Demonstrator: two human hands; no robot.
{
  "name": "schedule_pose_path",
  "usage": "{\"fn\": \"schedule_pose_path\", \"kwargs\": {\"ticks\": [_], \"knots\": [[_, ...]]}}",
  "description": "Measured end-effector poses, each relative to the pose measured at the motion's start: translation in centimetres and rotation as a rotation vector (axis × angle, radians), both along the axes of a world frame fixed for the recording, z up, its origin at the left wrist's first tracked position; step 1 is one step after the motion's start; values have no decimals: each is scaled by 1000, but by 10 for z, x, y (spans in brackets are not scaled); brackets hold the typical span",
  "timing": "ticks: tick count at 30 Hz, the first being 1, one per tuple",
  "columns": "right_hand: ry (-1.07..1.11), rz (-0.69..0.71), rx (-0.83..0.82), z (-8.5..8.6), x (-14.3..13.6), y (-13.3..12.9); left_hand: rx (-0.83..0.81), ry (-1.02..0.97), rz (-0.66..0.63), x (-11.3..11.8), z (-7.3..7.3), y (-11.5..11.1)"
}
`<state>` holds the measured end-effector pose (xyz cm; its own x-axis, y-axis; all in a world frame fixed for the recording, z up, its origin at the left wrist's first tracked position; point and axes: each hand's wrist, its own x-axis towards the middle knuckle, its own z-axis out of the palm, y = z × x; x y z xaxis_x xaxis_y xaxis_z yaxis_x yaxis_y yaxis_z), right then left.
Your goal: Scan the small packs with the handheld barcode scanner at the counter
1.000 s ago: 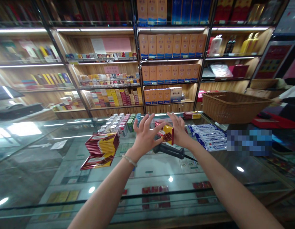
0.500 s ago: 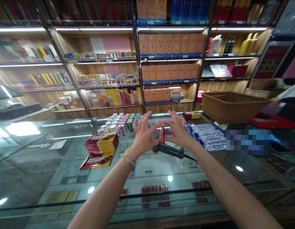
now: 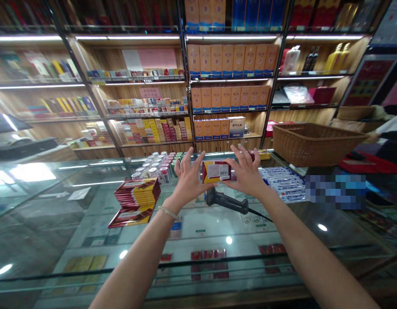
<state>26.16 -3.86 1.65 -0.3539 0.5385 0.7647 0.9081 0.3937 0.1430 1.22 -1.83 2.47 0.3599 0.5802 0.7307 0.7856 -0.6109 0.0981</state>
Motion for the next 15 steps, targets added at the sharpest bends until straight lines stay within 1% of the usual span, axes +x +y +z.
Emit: {"fn": "schedule_pose_path", "kwargs": {"ticks": [5, 10, 15], "knots": [[-41, -29, 22, 4, 2, -2, 125, 84, 22, -5, 6, -2], [-80, -16, 54, 5, 0, -4, 247, 179, 76, -3, 12, -10], [-98, -14, 91, 5, -6, -5, 282, 216, 92, -4, 16, -11]]}}
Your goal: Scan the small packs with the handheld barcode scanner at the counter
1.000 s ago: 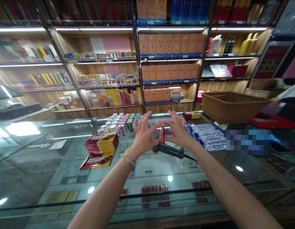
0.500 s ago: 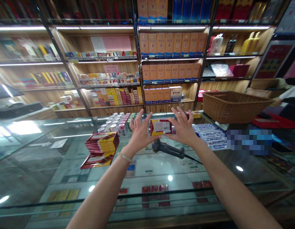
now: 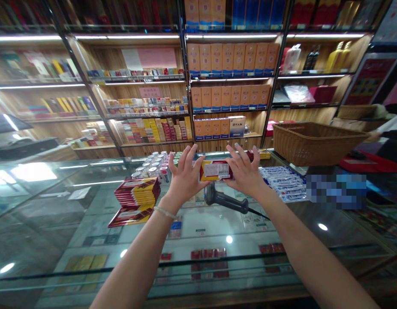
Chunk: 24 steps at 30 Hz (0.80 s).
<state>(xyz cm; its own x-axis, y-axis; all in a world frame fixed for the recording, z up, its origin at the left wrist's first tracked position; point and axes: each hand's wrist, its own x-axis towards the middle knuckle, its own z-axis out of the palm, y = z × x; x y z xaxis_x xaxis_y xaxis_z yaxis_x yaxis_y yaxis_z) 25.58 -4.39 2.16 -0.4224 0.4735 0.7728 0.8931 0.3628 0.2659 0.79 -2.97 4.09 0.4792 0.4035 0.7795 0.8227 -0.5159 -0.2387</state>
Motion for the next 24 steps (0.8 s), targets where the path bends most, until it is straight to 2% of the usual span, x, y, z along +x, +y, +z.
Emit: {"fn": "schedule_pose_path", "kwargs": {"ticks": [8, 13, 16, 20, 24], "knots": [[18, 8, -105, 7, -11, -9, -104, 33, -6, -5, 1, -2], [42, -13, -121, 9, -22, -4, -121, 6, 2, -12, 3, 1], [127, -64, -129, 7, -33, 0, -105, -47, 12, -18, 5, 4], [248, -119, -198, -5, -49, 0, -81, -123, 57, -30, 3, 12], [196, -119, -319, -31, -57, -10, -100, -185, 97, -39, -5, 21]]}}
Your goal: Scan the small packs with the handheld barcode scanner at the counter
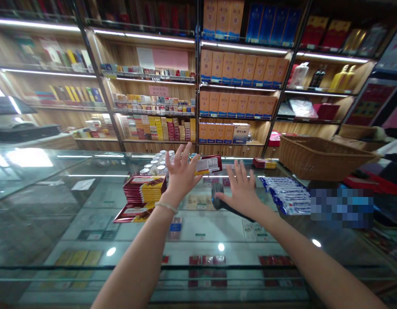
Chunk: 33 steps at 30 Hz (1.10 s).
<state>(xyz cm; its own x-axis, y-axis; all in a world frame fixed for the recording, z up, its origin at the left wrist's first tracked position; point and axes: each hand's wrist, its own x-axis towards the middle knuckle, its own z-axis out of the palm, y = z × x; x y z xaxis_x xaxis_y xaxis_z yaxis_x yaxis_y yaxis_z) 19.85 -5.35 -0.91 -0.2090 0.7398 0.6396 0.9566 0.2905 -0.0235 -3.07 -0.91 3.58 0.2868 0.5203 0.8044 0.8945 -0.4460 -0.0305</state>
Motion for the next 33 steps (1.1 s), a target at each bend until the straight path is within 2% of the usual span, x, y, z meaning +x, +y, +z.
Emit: {"fn": "schedule_pose_path", "kwargs": {"ticks": [4, 7, 15, 20, 23, 25, 30, 33], "knots": [[-51, 40, -182, -24, 2, -10, -46, -6, 27, -4, -6, 4], [-65, 44, -286, -31, 3, -14, -65, -12, 37, -5, -10, 7], [-30, 46, -293, -23, 1, -18, -77, -16, 44, -4, -17, 12], [16, 73, -273, -20, 6, -16, -94, 22, 77, -3, -17, 10], [100, 72, -177, -12, 13, -13, -92, 26, 88, -3, -16, 9], [179, 76, -130, -1, 19, -15, -80, 15, 88, -3, -17, 9], [323, 8, -230, 33, 28, -31, -51, 14, 99, -6, -19, 12], [327, 64, -298, 41, 29, -39, -44, 16, 110, -7, -20, 12]]}}
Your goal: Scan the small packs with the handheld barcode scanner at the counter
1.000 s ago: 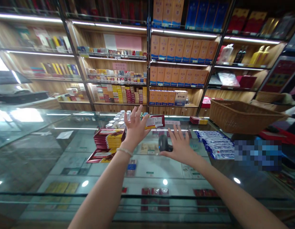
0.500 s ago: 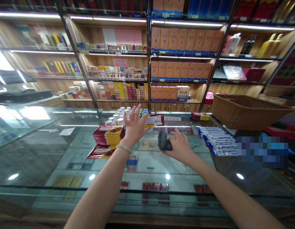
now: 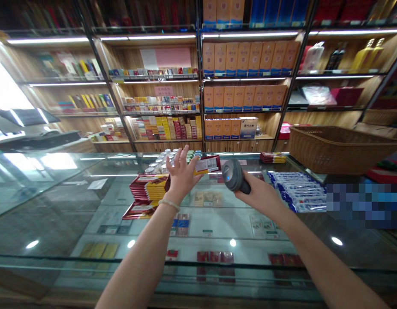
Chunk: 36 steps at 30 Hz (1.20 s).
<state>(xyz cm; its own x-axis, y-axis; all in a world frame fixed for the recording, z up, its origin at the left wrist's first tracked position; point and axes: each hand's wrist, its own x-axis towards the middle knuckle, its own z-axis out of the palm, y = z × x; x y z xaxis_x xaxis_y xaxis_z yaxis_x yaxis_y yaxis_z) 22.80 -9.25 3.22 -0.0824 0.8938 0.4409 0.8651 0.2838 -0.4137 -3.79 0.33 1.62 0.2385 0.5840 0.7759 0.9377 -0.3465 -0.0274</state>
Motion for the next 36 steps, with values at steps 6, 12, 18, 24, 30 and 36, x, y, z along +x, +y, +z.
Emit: {"fn": "schedule_pose_path", "kwargs": {"ticks": [6, 12, 18, 24, 30, 36], "knots": [[207, 163, -156, -6, -5, 1, -9, -19, 3, 0, 0, 0], [420, 224, -332, -3, -18, -6, -19, -44, 1, 1, 0, 0], [423, 190, -271, -9, -22, -6, -18, -15, 17, 1, 0, 0], [459, 198, -292, -9, -22, -6, 11, 11, 34, 0, -3, 3], [479, 214, -275, -13, -21, -3, 12, 16, 37, 0, -2, 2], [341, 141, -185, -20, -15, 6, -9, -9, 22, 2, -1, 1]]}}
